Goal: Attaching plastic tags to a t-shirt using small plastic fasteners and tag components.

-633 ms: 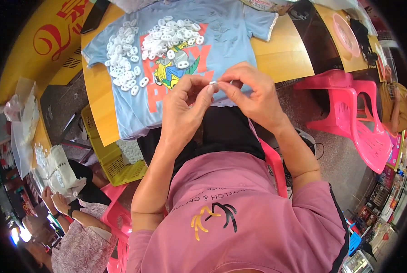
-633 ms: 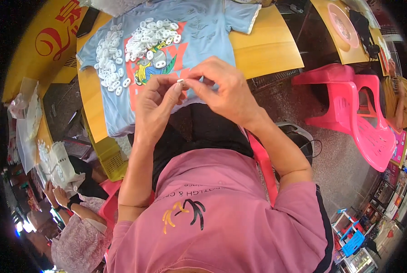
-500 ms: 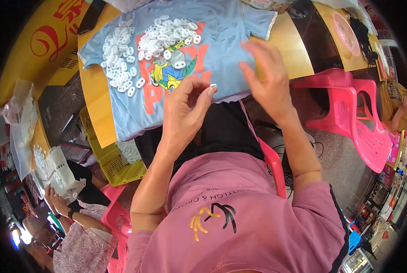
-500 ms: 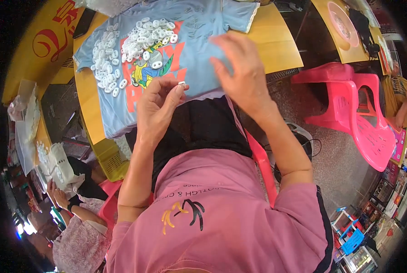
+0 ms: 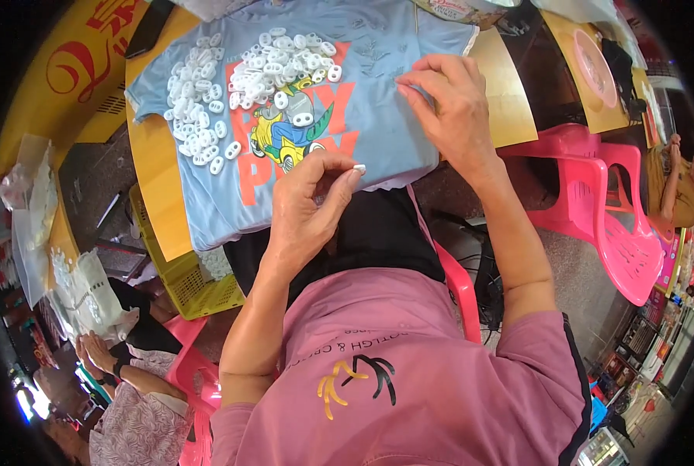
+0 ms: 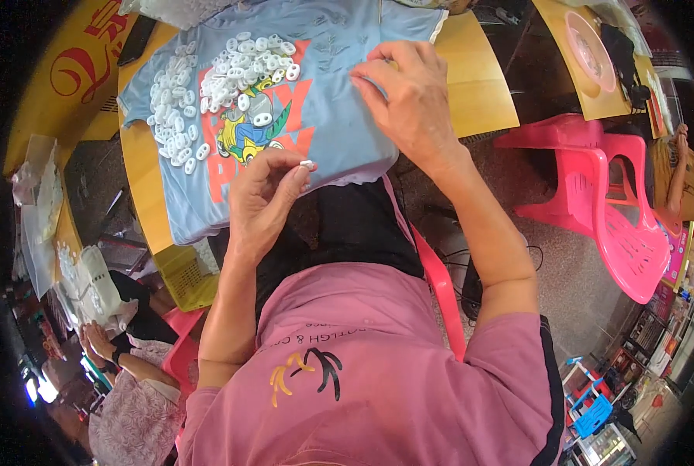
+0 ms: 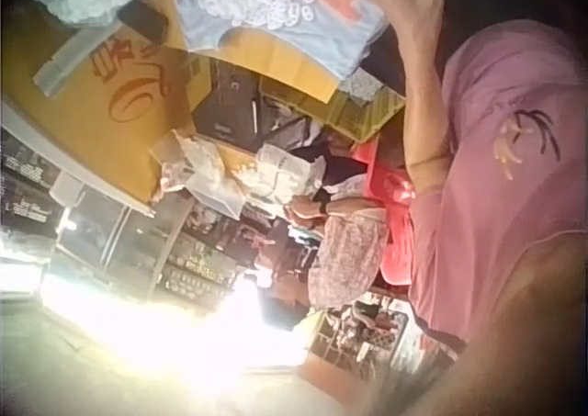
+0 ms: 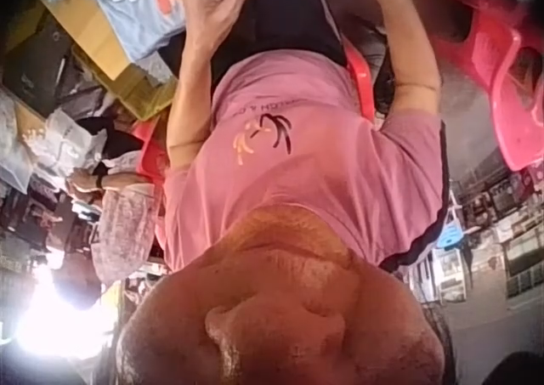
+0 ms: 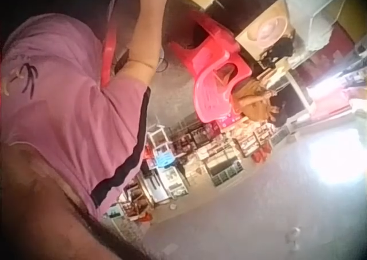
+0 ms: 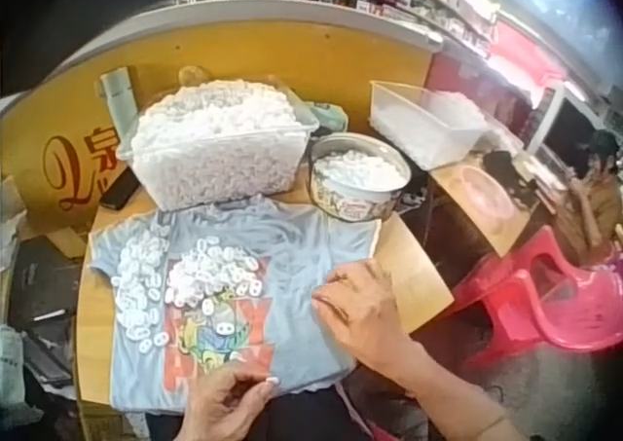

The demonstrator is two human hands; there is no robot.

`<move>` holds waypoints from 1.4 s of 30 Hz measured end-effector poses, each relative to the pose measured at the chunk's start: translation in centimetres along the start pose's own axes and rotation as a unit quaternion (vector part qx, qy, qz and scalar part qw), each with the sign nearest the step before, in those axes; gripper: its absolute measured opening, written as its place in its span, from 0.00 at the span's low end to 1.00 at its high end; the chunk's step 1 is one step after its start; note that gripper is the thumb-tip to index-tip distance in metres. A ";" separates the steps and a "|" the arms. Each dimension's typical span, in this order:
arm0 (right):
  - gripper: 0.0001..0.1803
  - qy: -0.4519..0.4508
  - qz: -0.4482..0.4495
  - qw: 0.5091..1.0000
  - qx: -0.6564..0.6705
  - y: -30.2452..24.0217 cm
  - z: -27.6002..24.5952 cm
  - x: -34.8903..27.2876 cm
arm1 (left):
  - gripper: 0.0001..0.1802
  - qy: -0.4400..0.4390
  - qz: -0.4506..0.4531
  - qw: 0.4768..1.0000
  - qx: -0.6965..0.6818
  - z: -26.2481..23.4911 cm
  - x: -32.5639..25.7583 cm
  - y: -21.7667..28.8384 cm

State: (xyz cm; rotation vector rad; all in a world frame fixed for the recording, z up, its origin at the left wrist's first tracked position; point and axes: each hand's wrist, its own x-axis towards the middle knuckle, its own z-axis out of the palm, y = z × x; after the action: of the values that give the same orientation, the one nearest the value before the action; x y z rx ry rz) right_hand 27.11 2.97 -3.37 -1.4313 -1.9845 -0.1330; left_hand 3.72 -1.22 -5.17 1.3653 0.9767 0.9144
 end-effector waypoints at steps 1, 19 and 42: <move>0.06 0.000 -0.001 1.000 0.001 0.1 0.3 0.4 | 0.05 0.001 0.000 1.000 0.000 0.0 0.0 0.1; 0.06 -0.069 -0.116 0.987 -0.084 0.6 0.9 4.0 | 0.06 -0.030 -0.013 0.999 -0.015 -0.5 0.1 0.3; 0.12 -0.103 0.328 0.680 0.648 -4.9 -0.2 0.1 | 0.10 0.059 -0.032 0.981 -0.184 -0.4 0.9 3.9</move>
State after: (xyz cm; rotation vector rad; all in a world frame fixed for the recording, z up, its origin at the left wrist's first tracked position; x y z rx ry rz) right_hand 22.94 0.99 -1.72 -0.9786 -0.9712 1.4983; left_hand 3.82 -0.17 -1.30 0.9710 0.8819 1.0754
